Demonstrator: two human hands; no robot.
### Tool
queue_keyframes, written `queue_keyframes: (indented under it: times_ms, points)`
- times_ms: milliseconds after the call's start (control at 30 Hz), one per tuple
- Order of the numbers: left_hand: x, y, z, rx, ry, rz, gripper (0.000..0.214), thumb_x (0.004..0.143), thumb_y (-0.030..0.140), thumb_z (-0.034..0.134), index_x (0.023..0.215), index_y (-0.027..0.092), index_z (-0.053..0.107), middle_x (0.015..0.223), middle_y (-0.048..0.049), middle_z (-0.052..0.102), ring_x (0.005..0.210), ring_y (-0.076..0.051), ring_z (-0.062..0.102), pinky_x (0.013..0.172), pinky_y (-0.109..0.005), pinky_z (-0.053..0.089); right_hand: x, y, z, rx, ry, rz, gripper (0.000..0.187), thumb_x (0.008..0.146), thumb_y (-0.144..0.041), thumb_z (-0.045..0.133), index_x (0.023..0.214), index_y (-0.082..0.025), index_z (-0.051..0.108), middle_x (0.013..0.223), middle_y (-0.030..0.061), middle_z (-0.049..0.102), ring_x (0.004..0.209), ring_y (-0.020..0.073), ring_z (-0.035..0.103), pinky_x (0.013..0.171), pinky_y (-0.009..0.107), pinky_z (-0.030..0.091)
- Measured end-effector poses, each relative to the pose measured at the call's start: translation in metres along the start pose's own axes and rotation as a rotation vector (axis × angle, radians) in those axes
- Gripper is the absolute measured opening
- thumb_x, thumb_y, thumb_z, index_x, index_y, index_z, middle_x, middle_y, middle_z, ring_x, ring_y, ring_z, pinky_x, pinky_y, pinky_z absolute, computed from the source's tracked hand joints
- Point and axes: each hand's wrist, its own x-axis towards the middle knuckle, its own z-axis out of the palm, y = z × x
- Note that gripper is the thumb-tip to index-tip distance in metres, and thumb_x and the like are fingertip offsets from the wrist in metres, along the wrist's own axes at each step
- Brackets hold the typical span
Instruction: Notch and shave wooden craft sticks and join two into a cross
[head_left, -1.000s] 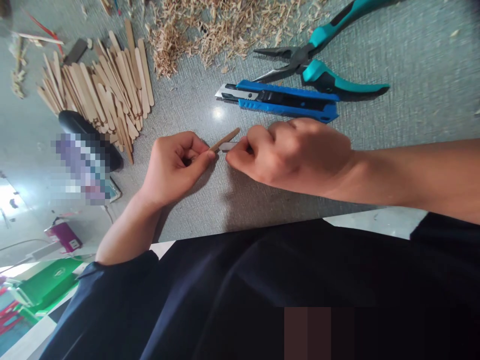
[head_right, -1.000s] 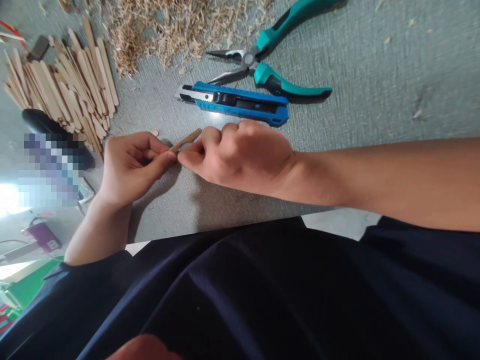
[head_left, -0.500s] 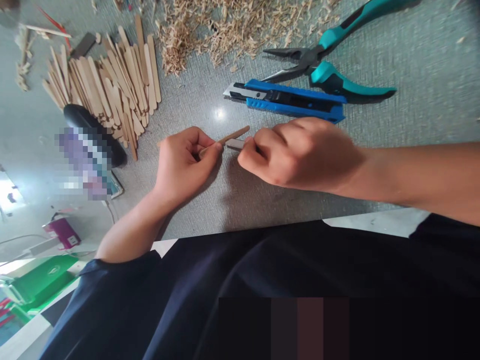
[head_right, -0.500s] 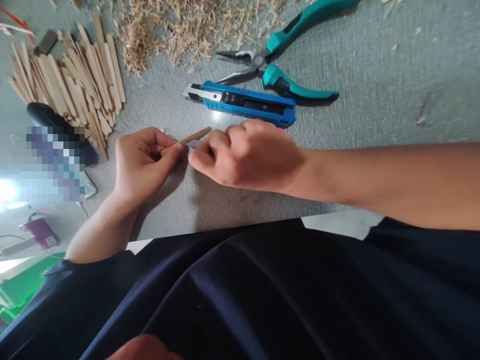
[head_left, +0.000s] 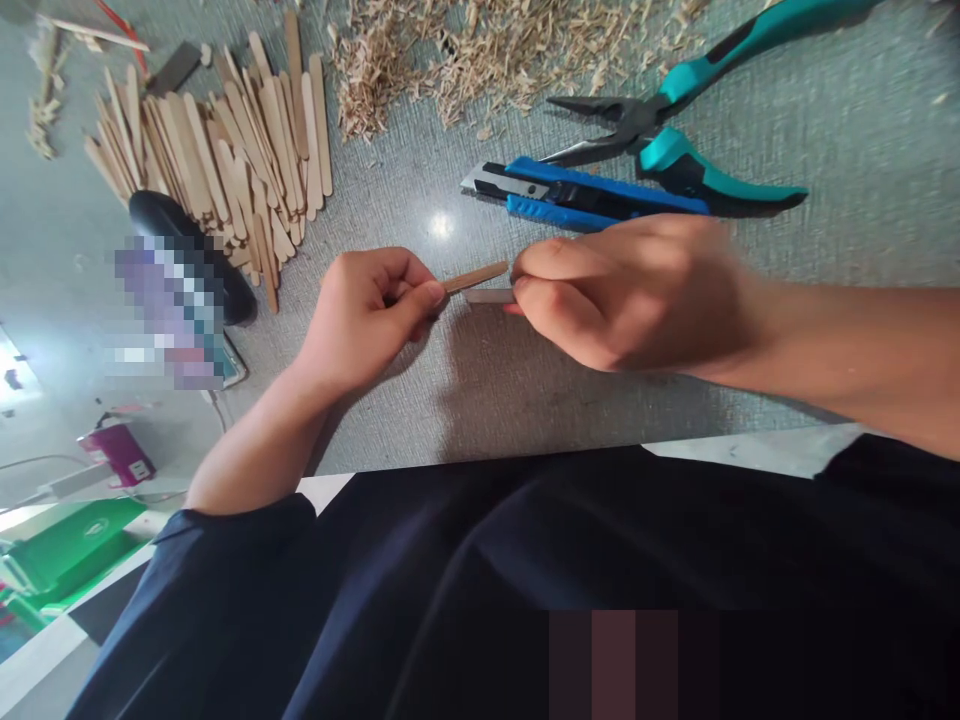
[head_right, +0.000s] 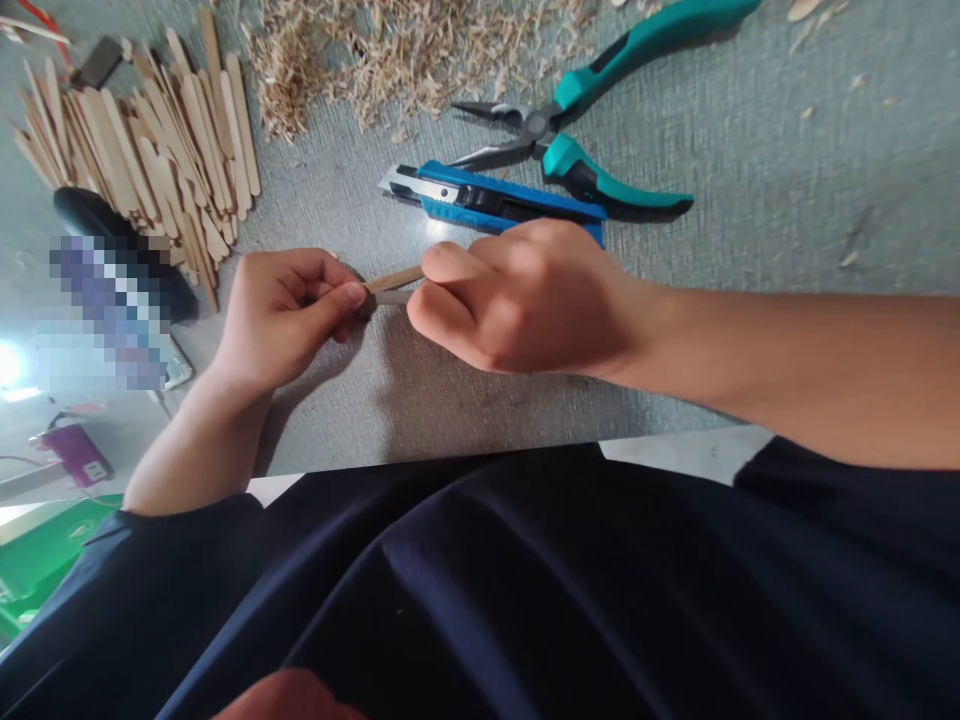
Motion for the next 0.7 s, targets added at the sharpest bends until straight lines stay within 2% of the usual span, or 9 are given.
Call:
queue_keyframes:
  times_ms: [100,233,500,700]
  points:
    - [0.001,-0.001,-0.002,0.007,-0.009,0.015,0.025,0.095,0.03,0.082,0.074,0.021,0.071,0.057,-0.0003,0.069,0.049,-0.013,0.056,0.048,-0.03,0.035,0.001,-0.001,0.005,0.041,-0.034,0.031,0.04,0.121,-0.018,0.038,0.104,-0.024,0.074,0.102,0.0033,0.08,0.075,0.0176,0.048,0.068,0.038,0.025]
    - [0.0,-0.001,-0.003,0.032,-0.017,0.003,0.024,0.096,0.028,0.081,0.074,0.022,0.072,0.057,0.0003,0.068,0.05,-0.012,0.056,0.05,-0.03,0.036,0.002,-0.002,0.008,0.009,0.006,0.048,0.038,0.12,-0.017,0.038,0.104,-0.024,0.072,0.095,0.0016,0.077,0.071,0.0173,0.047,0.067,0.037,0.023]
    - [0.002,0.003,-0.005,0.047,-0.061,-0.03,0.024,0.097,0.023,0.078,0.074,0.021,0.073,0.057,0.001,0.067,0.052,-0.012,0.054,0.053,-0.032,0.035,0.01,-0.001,0.0,-0.008,-0.022,0.039,0.036,0.121,-0.022,0.04,0.098,-0.023,0.068,0.092,0.0019,0.077,0.069,0.0169,0.051,0.064,0.034,0.023]
    - [0.001,0.004,-0.006,0.046,-0.075,-0.025,0.026,0.099,0.026,0.08,0.074,0.021,0.074,0.057,0.0009,0.065,0.055,-0.012,0.051,0.057,-0.034,0.035,0.015,0.0,-0.006,0.013,-0.1,0.029,0.037,0.119,-0.022,0.04,0.095,-0.022,0.067,0.088,0.0019,0.074,0.067,0.0162,0.049,0.062,0.033,0.023]
